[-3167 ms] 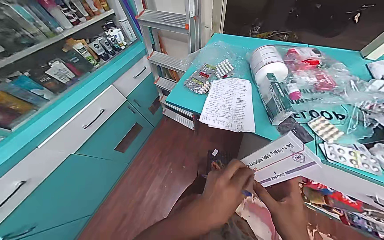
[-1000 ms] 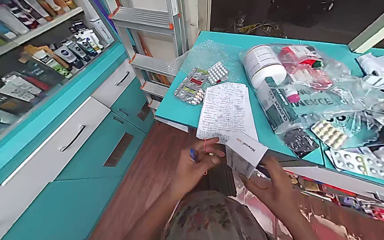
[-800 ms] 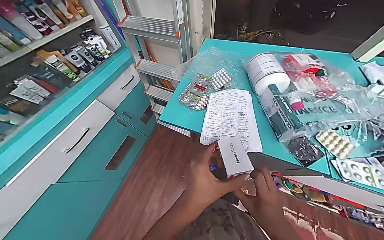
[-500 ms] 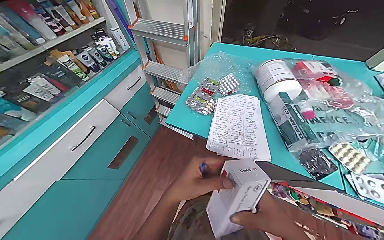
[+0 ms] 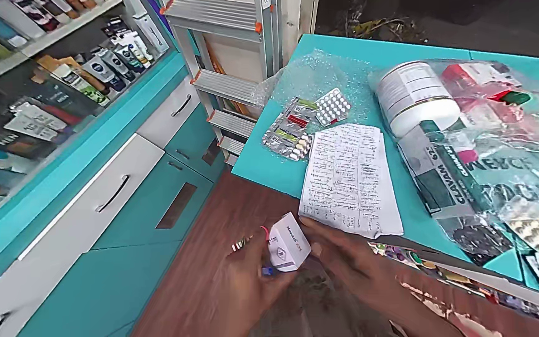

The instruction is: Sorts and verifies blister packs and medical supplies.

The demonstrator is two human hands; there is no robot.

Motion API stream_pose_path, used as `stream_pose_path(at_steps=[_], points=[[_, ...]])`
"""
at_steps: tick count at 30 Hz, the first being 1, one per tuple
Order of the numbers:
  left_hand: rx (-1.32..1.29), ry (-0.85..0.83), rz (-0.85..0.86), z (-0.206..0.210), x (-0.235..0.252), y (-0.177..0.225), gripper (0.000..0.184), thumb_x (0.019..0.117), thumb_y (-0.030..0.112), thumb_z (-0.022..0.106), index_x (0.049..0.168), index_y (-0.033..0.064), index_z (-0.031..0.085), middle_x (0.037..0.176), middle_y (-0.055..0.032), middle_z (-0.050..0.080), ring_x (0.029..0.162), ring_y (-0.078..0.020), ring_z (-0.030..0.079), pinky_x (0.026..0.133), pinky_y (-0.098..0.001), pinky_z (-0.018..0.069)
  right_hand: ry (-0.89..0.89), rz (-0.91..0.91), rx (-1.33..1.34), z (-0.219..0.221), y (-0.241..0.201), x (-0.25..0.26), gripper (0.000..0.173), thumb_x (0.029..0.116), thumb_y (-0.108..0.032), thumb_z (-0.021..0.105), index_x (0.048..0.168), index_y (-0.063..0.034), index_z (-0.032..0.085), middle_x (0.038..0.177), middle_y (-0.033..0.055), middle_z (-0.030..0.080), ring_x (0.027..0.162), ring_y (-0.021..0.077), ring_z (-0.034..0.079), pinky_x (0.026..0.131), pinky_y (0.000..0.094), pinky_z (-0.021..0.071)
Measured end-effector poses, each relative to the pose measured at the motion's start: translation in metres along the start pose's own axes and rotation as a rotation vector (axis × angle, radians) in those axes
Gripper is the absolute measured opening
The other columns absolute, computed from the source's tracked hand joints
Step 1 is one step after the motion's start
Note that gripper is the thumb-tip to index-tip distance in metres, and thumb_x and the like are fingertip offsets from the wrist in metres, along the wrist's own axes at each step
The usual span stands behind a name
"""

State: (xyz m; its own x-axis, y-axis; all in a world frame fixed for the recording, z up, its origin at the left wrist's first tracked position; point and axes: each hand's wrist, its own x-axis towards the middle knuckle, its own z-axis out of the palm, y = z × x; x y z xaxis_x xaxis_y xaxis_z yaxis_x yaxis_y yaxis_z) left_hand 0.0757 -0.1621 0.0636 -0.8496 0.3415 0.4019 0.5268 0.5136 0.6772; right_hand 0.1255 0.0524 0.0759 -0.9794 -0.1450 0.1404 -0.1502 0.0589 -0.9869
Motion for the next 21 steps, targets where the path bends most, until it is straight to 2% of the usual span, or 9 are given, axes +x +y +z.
stream_pose_path(at_steps=[2, 3, 7, 10, 12, 14, 18, 21], points=[[0.147, -0.028, 0.121, 0.006, 0.000, 0.000, 0.056, 0.0783, 0.046, 0.079, 0.113, 0.0024, 0.068, 0.074, -0.0067, 0.070, 0.063, -0.0108, 0.066, 0.058, -0.0251, 0.0555, 0.046, -0.027, -0.235, 0.000, -0.003, 0.009, 0.045, 0.1010, -0.016, 0.062, 0.139, 0.0073, 0.058, 0.118, 0.0135, 0.073, 0.096, 0.0052, 0.072, 0.085, 0.0189, 0.0592], [0.201, -0.030, 0.170, 0.009, 0.000, -0.001, 0.055, 0.0794, 0.044, 0.076, 0.115, 0.0029, 0.069, 0.072, -0.0063, 0.070, 0.059, -0.0130, 0.065, 0.056, -0.0259, 0.0540, 0.057, -0.039, -0.319, 0.001, -0.003, 0.012, 0.045, 0.0988, -0.016, 0.064, 0.137, 0.0071, 0.060, 0.110, 0.0126, 0.075, 0.088, 0.0030, 0.071, 0.079, 0.0159, 0.0578], [0.256, -0.063, 0.204, 0.013, -0.006, -0.003, 0.051, 0.0834, 0.039, 0.073, 0.118, 0.0028, 0.067, 0.070, -0.0055, 0.068, 0.057, -0.0164, 0.064, 0.053, -0.0279, 0.0528, 0.048, -0.031, -0.350, 0.001, -0.001, 0.014, 0.044, 0.0944, -0.014, 0.068, 0.132, 0.0074, 0.064, 0.102, 0.0116, 0.076, 0.078, 0.0003, 0.069, 0.073, 0.0130, 0.0564], [0.262, -0.036, 0.203, 0.017, -0.009, -0.001, 0.048, 0.0822, 0.035, 0.073, 0.116, 0.0017, 0.067, 0.066, -0.0050, 0.065, 0.054, -0.0171, 0.061, 0.050, -0.0280, 0.0501, 0.053, -0.008, -0.348, 0.004, -0.001, 0.012, 0.050, 0.0901, -0.016, 0.072, 0.133, 0.0081, 0.063, 0.110, 0.0130, 0.076, 0.087, 0.0027, 0.073, 0.078, 0.0153, 0.0588], [0.266, -0.052, 0.213, 0.019, -0.010, -0.002, 0.045, 0.0821, 0.031, 0.071, 0.116, 0.0012, 0.067, 0.068, -0.0050, 0.066, 0.055, -0.0177, 0.063, 0.050, -0.0294, 0.0508, 0.062, -0.015, -0.453, 0.008, -0.001, 0.009, 0.057, 0.0863, -0.022, 0.075, 0.133, 0.0087, 0.063, 0.117, 0.0159, 0.075, 0.095, 0.0080, 0.074, 0.083, 0.0182, 0.0581], [0.282, -0.065, 0.234, 0.020, -0.010, -0.002, 0.043, 0.0827, 0.033, 0.069, 0.112, 0.0014, 0.067, 0.067, -0.0048, 0.065, 0.055, -0.0180, 0.062, 0.049, -0.0302, 0.0503, 0.058, 0.008, -0.513, 0.011, 0.000, 0.007, 0.058, 0.0877, -0.024, 0.073, 0.134, 0.0081, 0.062, 0.119, 0.0161, 0.074, 0.097, 0.0103, 0.074, 0.085, 0.0198, 0.0575], [0.286, -0.074, 0.246, 0.017, -0.014, 0.000, 0.049, 0.0808, 0.040, 0.073, 0.112, 0.0025, 0.068, 0.068, -0.0046, 0.066, 0.056, -0.0182, 0.063, 0.048, -0.0308, 0.0502, 0.004, 0.157, -0.221, 0.004, -0.006, 0.004, 0.057, 0.0899, -0.015, 0.075, 0.139, 0.0087, 0.057, 0.120, 0.0129, 0.074, 0.099, 0.0053, 0.074, 0.085, 0.0187, 0.0609], [0.314, -0.075, 0.237, 0.015, -0.020, 0.005, 0.052, 0.0804, 0.044, 0.073, 0.112, 0.0032, 0.070, 0.072, -0.0055, 0.070, 0.059, -0.0195, 0.067, 0.051, -0.0324, 0.0526, 0.028, 0.155, -0.198, 0.009, -0.003, -0.002, 0.055, 0.0873, -0.011, 0.074, 0.137, 0.0077, 0.059, 0.117, 0.0126, 0.074, 0.099, 0.0061, 0.074, 0.084, 0.0202, 0.0612]])
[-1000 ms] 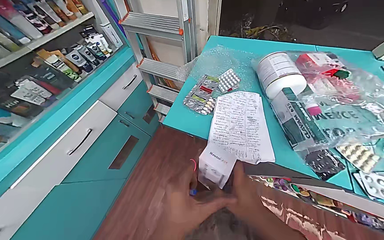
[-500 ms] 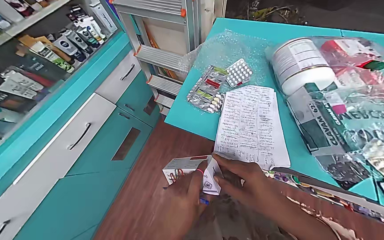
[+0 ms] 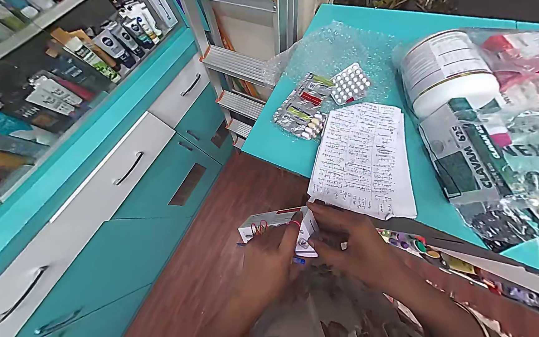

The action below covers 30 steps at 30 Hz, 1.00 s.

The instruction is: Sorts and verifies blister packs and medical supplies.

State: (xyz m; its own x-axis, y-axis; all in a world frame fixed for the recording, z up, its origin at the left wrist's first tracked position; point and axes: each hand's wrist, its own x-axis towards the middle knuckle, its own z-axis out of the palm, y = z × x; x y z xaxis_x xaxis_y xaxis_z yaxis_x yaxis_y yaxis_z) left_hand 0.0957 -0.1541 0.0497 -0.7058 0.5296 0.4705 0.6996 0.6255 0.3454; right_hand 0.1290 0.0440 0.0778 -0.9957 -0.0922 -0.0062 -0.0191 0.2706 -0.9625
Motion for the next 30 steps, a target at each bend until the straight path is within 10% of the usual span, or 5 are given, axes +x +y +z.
stream_pose_path(at_steps=[6, 19, 25, 27, 30], points=[[0.073, -0.060, -0.110, -0.008, -0.017, 0.003, 0.074, 0.0707, 0.065, 0.071, 0.106, 0.0004, 0.071, 0.066, -0.0060, 0.068, 0.053, -0.0199, 0.066, 0.047, -0.0349, 0.0524, 0.032, 0.042, 0.140, -0.002, 0.003, -0.015, 0.040, 0.0897, -0.004, 0.071, 0.128, 0.0035, 0.065, 0.097, 0.0021, 0.077, 0.081, 0.0038, 0.073, 0.073, 0.0206, 0.0626], [-0.048, 0.071, 0.039, -0.008, -0.023, 0.035, 0.034, 0.0811, 0.025, 0.065, 0.104, 0.0003, 0.068, 0.073, -0.0075, 0.069, 0.060, -0.0195, 0.066, 0.052, -0.0314, 0.0527, -0.097, 0.070, 0.000, 0.014, -0.009, -0.042, 0.082, 0.0765, -0.033, 0.085, 0.144, -0.0035, 0.049, 0.119, 0.0051, 0.070, 0.096, 0.0038, 0.072, 0.074, 0.0232, 0.0631], [0.031, 0.108, -0.179, -0.052, -0.038, 0.000, 0.104, 0.0686, 0.089, 0.063, 0.126, 0.0020, 0.067, 0.066, -0.0036, 0.065, 0.054, -0.0129, 0.059, 0.051, -0.0326, 0.0503, 0.004, 0.160, 0.696, -0.011, 0.013, -0.045, 0.064, 0.0901, -0.017, 0.072, 0.146, -0.0061, 0.042, 0.124, 0.0072, 0.069, 0.104, 0.0189, 0.072, 0.086, 0.0361, 0.0636], [-0.017, 0.112, -0.264, -0.062, -0.049, -0.013, 0.119, 0.0622, 0.094, 0.060, 0.135, -0.0001, 0.063, 0.063, 0.0019, 0.054, 0.052, -0.0073, 0.042, 0.050, -0.0270, 0.0395, 0.084, 0.284, 1.022, -0.015, 0.023, -0.047, 0.060, 0.0862, -0.023, 0.075, 0.139, -0.0124, 0.049, 0.119, 0.0120, 0.072, 0.097, 0.0264, 0.076, 0.079, 0.0433, 0.0661], [-0.392, 0.105, -0.339, -0.052, -0.057, -0.005, 0.114, 0.0595, 0.083, 0.075, 0.135, -0.0004, 0.060, 0.077, 0.0061, 0.062, 0.066, 0.0063, 0.049, 0.063, -0.0144, 0.0452, 0.137, 0.431, 1.313, -0.002, 0.032, -0.049, 0.036, 0.0797, -0.028, 0.079, 0.110, -0.0095, 0.071, 0.102, 0.0159, 0.077, 0.086, 0.0267, 0.077, 0.070, 0.0415, 0.0659]])
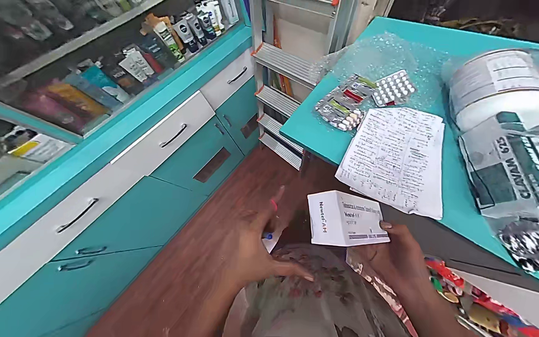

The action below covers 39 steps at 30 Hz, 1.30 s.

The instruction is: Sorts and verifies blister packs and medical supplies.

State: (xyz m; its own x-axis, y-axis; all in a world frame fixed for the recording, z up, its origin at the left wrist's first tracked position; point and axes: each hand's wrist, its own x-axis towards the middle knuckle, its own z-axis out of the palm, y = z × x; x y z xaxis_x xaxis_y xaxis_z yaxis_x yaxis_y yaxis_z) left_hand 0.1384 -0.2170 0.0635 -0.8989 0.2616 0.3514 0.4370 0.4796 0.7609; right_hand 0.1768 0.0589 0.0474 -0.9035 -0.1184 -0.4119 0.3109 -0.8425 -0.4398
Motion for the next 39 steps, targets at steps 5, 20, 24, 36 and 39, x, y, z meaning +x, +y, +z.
stream_pose_path(at_steps=[5, 20, 24, 36, 39], points=[[-0.414, 0.029, -0.018, 0.045, 0.005, 0.021, 0.077, 0.0682, 0.044, 0.092, 0.119, -0.0059, 0.062, 0.096, 0.0012, 0.074, 0.090, 0.0061, 0.067, 0.080, -0.0155, 0.0578, -0.041, 0.155, -0.175, -0.001, 0.031, 0.006, 0.028, 0.0955, -0.034, 0.058, 0.109, -0.0137, 0.072, 0.102, 0.0065, 0.077, 0.093, 0.0176, 0.076, 0.081, 0.0368, 0.0634], [0.246, 0.085, 0.279, 0.042, 0.008, 0.015, 0.054, 0.0776, 0.047, 0.078, 0.106, 0.0013, 0.072, 0.067, -0.0052, 0.066, 0.055, -0.0149, 0.061, 0.051, -0.0292, 0.0500, -0.155, -0.813, -1.641, 0.059, 0.007, -0.020, 0.051, 0.0914, -0.023, 0.069, 0.135, 0.0032, 0.063, 0.118, 0.0118, 0.074, 0.103, 0.0072, 0.072, 0.088, 0.0207, 0.0594], [0.397, 0.084, 0.344, 0.038, 0.008, 0.014, 0.047, 0.0766, 0.040, 0.075, 0.103, 0.0007, 0.072, 0.066, -0.0056, 0.065, 0.056, -0.0190, 0.064, 0.049, -0.0308, 0.0503, -0.118, -0.856, -1.871, 0.068, 0.013, -0.017, 0.053, 0.0896, -0.026, 0.065, 0.133, 0.0033, 0.065, 0.106, 0.0101, 0.078, 0.089, 0.0094, 0.074, 0.078, 0.0194, 0.0581], [0.468, 0.081, 0.354, 0.036, 0.010, -0.003, 0.044, 0.0791, 0.034, 0.073, 0.107, -0.0011, 0.070, 0.070, -0.0079, 0.067, 0.058, -0.0213, 0.065, 0.050, -0.0318, 0.0511, -0.080, -0.845, -1.964, 0.075, 0.029, 0.003, 0.063, 0.0841, -0.029, 0.066, 0.135, 0.0084, 0.062, 0.072, 0.0075, 0.071, 0.050, 0.0150, 0.060, 0.047, 0.0286, 0.0503], [0.423, 0.062, 0.299, 0.037, 0.011, -0.011, 0.060, 0.0794, 0.051, 0.073, 0.111, -0.0002, 0.070, 0.076, -0.0081, 0.071, 0.063, -0.0201, 0.069, 0.055, -0.0329, 0.0550, -0.102, -0.770, -1.888, 0.073, 0.024, 0.007, 0.063, 0.0842, -0.028, 0.066, 0.138, 0.0053, 0.061, 0.071, 0.0055, 0.070, 0.049, 0.0117, 0.057, 0.048, 0.0271, 0.0501]])
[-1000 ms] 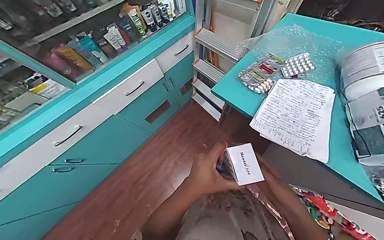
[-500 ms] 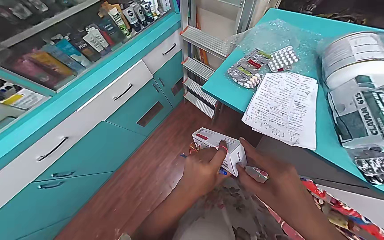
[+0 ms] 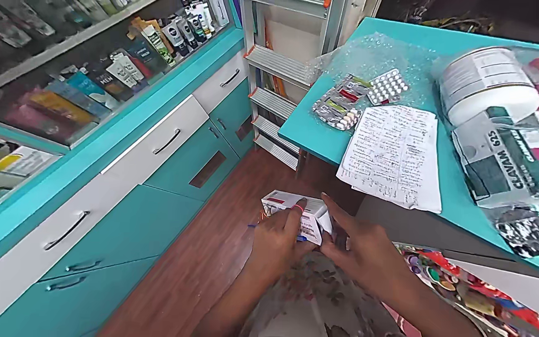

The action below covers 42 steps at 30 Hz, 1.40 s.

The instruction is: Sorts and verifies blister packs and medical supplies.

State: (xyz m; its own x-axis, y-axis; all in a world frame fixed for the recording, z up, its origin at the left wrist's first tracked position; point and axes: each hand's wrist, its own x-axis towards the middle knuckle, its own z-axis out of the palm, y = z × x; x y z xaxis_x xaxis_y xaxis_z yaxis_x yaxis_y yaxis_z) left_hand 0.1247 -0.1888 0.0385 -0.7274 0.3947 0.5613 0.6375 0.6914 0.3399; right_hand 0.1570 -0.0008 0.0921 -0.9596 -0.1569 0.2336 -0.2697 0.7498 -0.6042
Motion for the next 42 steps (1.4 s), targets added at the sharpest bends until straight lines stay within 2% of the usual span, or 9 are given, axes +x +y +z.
stream_pose_path(at_steps=[5, 9, 12, 17, 24, 27, 33, 37, 42], points=[[-0.146, 0.003, -0.013, 0.002, -0.004, -0.005, 0.064, 0.0772, 0.057, 0.076, 0.107, 0.0005, 0.070, 0.083, -0.0096, 0.075, 0.071, -0.0176, 0.072, 0.062, -0.0318, 0.0586, -0.234, 0.118, 0.431, -0.020, 0.016, 0.004, 0.060, 0.0920, -0.019, 0.063, 0.149, -0.0044, 0.049, 0.105, -0.0012, 0.077, 0.083, -0.0009, 0.071, 0.069, 0.0182, 0.0596], [-0.474, -0.015, -0.141, 0.004, -0.008, -0.015, 0.065, 0.0687, 0.045, 0.087, 0.106, -0.0044, 0.068, 0.081, -0.0068, 0.071, 0.074, -0.0035, 0.065, 0.070, -0.0185, 0.0542, -0.131, 0.093, 0.609, -0.029, 0.023, 0.006, 0.048, 0.0924, -0.009, 0.055, 0.141, -0.0063, 0.056, 0.077, -0.0058, 0.064, 0.059, -0.0039, 0.055, 0.052, 0.0141, 0.0475], [-0.663, -0.040, -0.183, 0.007, -0.015, -0.019, 0.067, 0.0699, 0.042, 0.089, 0.112, -0.0034, 0.065, 0.082, -0.0032, 0.066, 0.074, 0.0042, 0.056, 0.071, -0.0114, 0.0478, -0.171, 0.073, 0.843, -0.044, 0.028, 0.012, 0.037, 0.1004, -0.002, 0.052, 0.137, -0.0053, 0.053, 0.110, 0.0022, 0.077, 0.092, 0.0122, 0.077, 0.081, 0.0276, 0.0651], [-0.365, 0.017, -0.066, 0.009, -0.002, -0.006, 0.062, 0.0755, 0.045, 0.083, 0.114, -0.0019, 0.069, 0.093, -0.0115, 0.076, 0.079, -0.0109, 0.071, 0.075, -0.0243, 0.0577, -0.017, -0.295, 0.097, -0.028, 0.021, 0.010, 0.043, 0.1030, -0.048, 0.055, 0.138, -0.0241, 0.061, 0.150, 0.0120, 0.054, 0.143, 0.0251, 0.046, 0.115, 0.0427, 0.0410], [-0.493, 0.079, -0.141, 0.007, -0.001, -0.006, 0.066, 0.0725, 0.041, 0.087, 0.117, -0.0030, 0.065, 0.089, -0.0092, 0.071, 0.072, 0.0005, 0.059, 0.070, -0.0113, 0.0479, 0.062, -0.239, 0.196, -0.045, 0.037, 0.015, 0.022, 0.1046, -0.018, 0.053, 0.119, -0.0116, 0.068, 0.135, 0.0107, 0.066, 0.127, 0.0129, 0.060, 0.103, 0.0241, 0.0500], [-0.502, 0.057, -0.178, 0.007, 0.002, -0.002, 0.069, 0.0686, 0.043, 0.088, 0.114, -0.0036, 0.066, 0.081, -0.0067, 0.068, 0.066, 0.0013, 0.054, 0.065, -0.0112, 0.0452, 0.029, -0.328, 0.017, -0.045, 0.033, 0.010, 0.028, 0.1054, -0.017, 0.048, 0.119, -0.0284, 0.069, 0.152, 0.0126, 0.051, 0.147, 0.0279, 0.040, 0.118, 0.0410, 0.0367], [-0.542, 0.112, -0.179, 0.014, 0.008, 0.000, 0.066, 0.0668, 0.044, 0.090, 0.106, -0.0020, 0.062, 0.081, -0.0031, 0.067, 0.070, 0.0063, 0.055, 0.066, -0.0082, 0.0446, 0.083, -0.432, -0.082, -0.052, 0.016, 0.001, 0.023, 0.1028, -0.035, 0.052, 0.093, -0.0184, 0.064, 0.156, 0.0032, 0.048, 0.155, 0.0291, 0.023, 0.125, 0.0598, 0.0099], [-0.389, 0.086, -0.107, 0.011, 0.013, 0.002, 0.067, 0.0719, 0.046, 0.085, 0.115, -0.0007, 0.066, 0.090, -0.0091, 0.073, 0.077, -0.0030, 0.065, 0.074, -0.0144, 0.0517, 0.131, -0.374, -0.122, -0.046, 0.015, 0.005, 0.032, 0.1034, -0.028, 0.054, 0.078, -0.0124, 0.066, 0.147, 0.0063, 0.059, 0.150, 0.0291, 0.037, 0.122, 0.0656, 0.0132], [-0.264, -0.148, 0.045, 0.000, 0.014, -0.006, 0.062, 0.0783, 0.056, 0.077, 0.112, 0.0038, 0.070, 0.081, -0.0083, 0.073, 0.067, -0.0142, 0.068, 0.064, -0.0283, 0.0563, -0.094, -0.400, -0.313, -0.045, 0.018, -0.003, 0.016, 0.0930, -0.009, 0.066, 0.097, -0.0210, 0.077, 0.162, 0.0100, 0.041, 0.151, 0.0451, 0.031, 0.109, 0.0815, 0.0195]])
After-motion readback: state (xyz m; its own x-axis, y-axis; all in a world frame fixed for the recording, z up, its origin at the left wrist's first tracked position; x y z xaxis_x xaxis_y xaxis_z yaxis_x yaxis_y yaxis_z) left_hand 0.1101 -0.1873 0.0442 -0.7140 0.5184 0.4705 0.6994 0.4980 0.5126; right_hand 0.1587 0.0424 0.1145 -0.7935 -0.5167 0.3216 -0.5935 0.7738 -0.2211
